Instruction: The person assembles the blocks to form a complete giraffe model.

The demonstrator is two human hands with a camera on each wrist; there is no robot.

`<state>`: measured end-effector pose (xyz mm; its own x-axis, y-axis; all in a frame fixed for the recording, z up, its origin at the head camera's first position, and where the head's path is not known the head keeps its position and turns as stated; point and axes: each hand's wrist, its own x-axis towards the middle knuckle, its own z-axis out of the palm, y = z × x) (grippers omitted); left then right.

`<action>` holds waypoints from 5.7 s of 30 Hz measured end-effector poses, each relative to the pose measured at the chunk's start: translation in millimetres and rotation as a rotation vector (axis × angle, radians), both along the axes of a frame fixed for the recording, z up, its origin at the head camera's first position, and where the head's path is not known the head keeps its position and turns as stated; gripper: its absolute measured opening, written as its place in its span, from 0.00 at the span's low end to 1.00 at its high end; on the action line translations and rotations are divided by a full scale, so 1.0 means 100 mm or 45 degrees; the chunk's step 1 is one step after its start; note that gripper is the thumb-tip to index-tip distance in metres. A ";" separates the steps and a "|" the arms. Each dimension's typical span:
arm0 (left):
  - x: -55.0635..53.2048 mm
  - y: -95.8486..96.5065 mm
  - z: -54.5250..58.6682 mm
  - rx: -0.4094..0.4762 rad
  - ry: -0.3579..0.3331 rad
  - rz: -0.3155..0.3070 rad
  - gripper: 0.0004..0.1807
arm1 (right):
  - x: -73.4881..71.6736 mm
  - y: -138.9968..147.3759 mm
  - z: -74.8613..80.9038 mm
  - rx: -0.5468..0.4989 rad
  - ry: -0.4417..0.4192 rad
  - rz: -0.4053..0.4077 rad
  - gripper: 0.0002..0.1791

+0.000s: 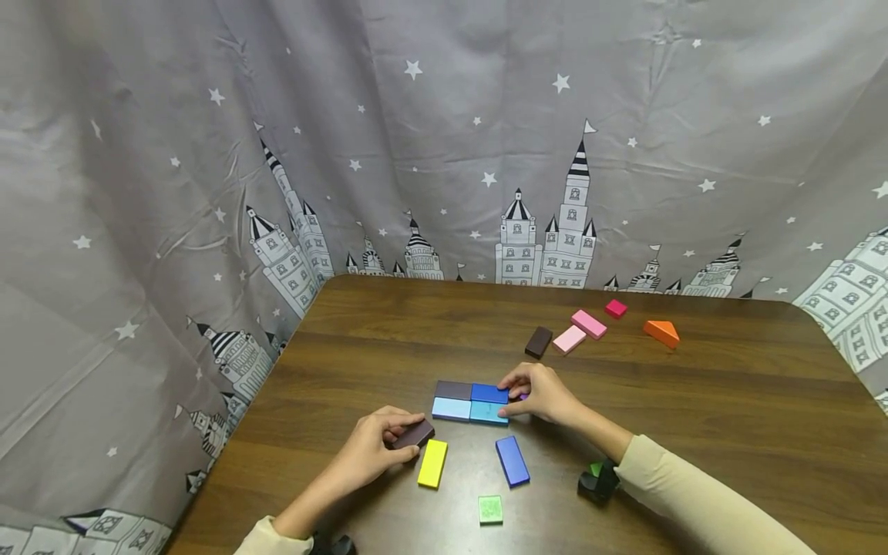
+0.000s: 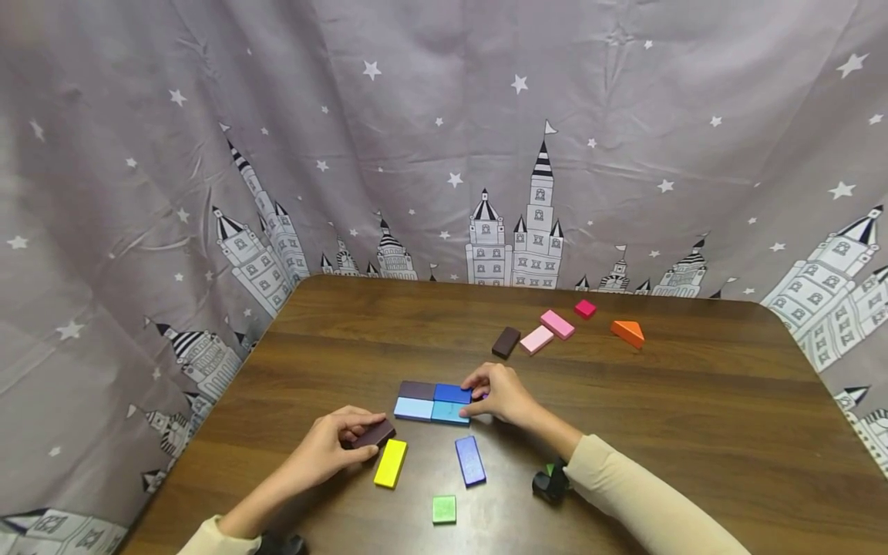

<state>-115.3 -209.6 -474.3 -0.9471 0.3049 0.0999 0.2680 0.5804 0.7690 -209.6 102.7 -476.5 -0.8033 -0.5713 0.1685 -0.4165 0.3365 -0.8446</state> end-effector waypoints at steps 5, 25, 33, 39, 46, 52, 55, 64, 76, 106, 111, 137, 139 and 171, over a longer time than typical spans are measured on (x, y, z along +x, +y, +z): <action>0.01 0.01 -0.01 0.007 0.003 -0.024 0.23 | 0.01 0.00 0.00 -0.013 0.012 0.012 0.18; -0.01 -0.11 0.04 0.039 -0.147 -0.137 0.29 | -0.01 -0.01 0.00 0.041 -0.042 -0.029 0.19; -0.03 -0.21 0.09 0.075 -0.203 -0.276 0.28 | -0.01 -0.01 0.00 0.038 -0.059 -0.035 0.18; -0.03 -0.18 0.09 0.123 -0.228 -0.281 0.27 | -0.01 0.00 0.00 0.039 -0.070 -0.034 0.18; -0.02 -0.08 0.08 0.159 -0.221 -0.249 0.26 | -0.01 -0.01 0.01 0.048 -0.067 -0.036 0.18; -0.01 -0.02 0.06 0.145 -0.201 -0.211 0.26 | -0.02 0.00 0.02 0.038 -0.053 -0.031 0.18; 0.00 0.00 0.04 0.146 -0.191 -0.199 0.26 | -0.03 0.00 0.03 0.037 -0.040 -0.027 0.18; 0.03 0.06 -0.01 0.142 -0.153 -0.151 0.26 | -0.02 0.00 0.01 0.042 -0.053 -0.030 0.18; 0.07 0.12 -0.01 0.182 -0.137 -0.080 0.26 | -0.02 -0.01 0.01 0.044 -0.048 -0.034 0.18; 0.02 0.07 -0.07 0.354 -0.238 -0.085 0.25 | -0.03 0.00 -0.02 0.042 -0.038 -0.026 0.18; 0.03 0.06 -0.07 0.358 -0.249 -0.080 0.26 | -0.03 0.00 -0.01 0.040 -0.048 -0.023 0.18; -0.09 0.03 0.13 0.243 0.067 -0.195 0.24 | -0.02 -0.02 0.02 0.064 -0.062 -0.033 0.18; -0.17 0.03 0.13 0.218 0.082 -0.232 0.25 | -0.02 -0.02 0.01 0.063 -0.066 -0.034 0.18; -0.74 0.04 -0.01 0.143 -0.171 -0.401 0.25 | -0.03 0.01 0.03 0.076 -0.034 -0.008 0.18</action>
<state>-189.1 -206.0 -475.1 -0.8153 0.5782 0.0303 0.3126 0.3955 0.8636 -212.4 103.5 -473.4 -0.8105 -0.5749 0.1126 -0.3916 0.3888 -0.8340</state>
